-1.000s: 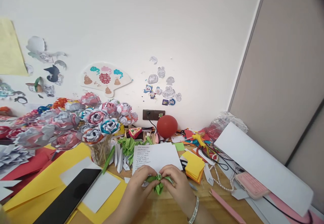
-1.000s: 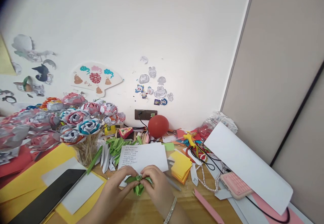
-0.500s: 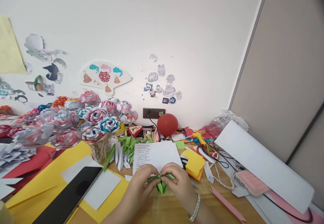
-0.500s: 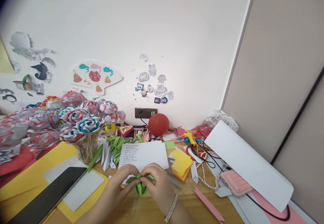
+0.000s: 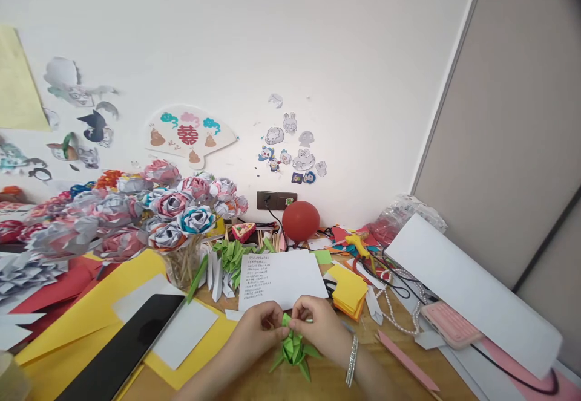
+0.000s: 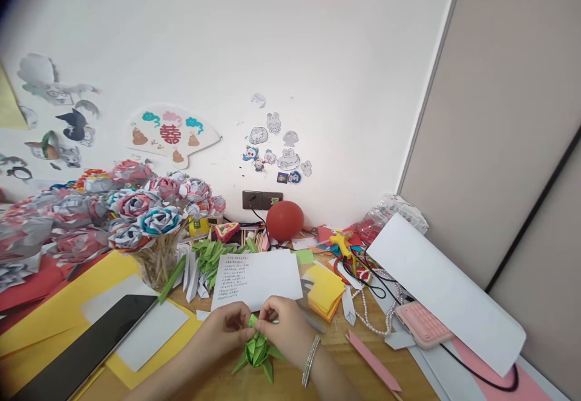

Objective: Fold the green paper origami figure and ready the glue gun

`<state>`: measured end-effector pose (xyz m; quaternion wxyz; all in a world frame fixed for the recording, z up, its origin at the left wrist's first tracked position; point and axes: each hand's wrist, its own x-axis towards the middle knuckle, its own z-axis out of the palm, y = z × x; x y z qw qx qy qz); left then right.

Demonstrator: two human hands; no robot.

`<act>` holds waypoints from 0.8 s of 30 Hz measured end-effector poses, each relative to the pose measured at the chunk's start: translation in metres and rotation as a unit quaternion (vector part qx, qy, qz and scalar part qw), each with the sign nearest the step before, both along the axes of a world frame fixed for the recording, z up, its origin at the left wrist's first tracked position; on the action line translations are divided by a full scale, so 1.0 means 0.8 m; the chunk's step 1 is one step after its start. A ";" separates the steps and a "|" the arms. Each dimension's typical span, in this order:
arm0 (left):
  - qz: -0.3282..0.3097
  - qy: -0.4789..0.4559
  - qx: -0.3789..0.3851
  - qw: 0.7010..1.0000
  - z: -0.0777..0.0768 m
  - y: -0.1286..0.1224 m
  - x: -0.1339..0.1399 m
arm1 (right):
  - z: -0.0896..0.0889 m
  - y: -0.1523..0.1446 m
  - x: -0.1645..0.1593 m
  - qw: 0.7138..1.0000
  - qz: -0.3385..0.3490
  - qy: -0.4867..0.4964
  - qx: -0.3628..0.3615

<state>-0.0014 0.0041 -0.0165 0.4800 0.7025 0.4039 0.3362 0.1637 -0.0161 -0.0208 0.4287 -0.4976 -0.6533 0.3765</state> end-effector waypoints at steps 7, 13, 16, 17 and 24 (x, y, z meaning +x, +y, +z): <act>-0.021 -0.063 -0.059 0.996 -0.013 0.010 0.002 | -0.010 0.003 -0.002 0.999 -0.009 0.033 -0.025; -0.040 -0.081 -0.091 0.992 -0.009 0.009 -0.001 | -0.018 0.008 0.002 0.995 0.038 0.071 -0.058; -0.030 -0.076 -0.084 0.993 -0.009 0.008 -0.001 | -0.017 0.008 0.003 0.996 0.035 0.060 -0.049; -0.022 -0.071 -0.077 0.994 -0.010 0.008 0.000 | -0.016 0.008 0.003 0.997 0.030 0.051 -0.042; 0.012 -0.034 -0.042 0.998 -0.012 0.007 0.001 | -0.008 0.004 0.002 1.000 0.010 -0.001 -0.013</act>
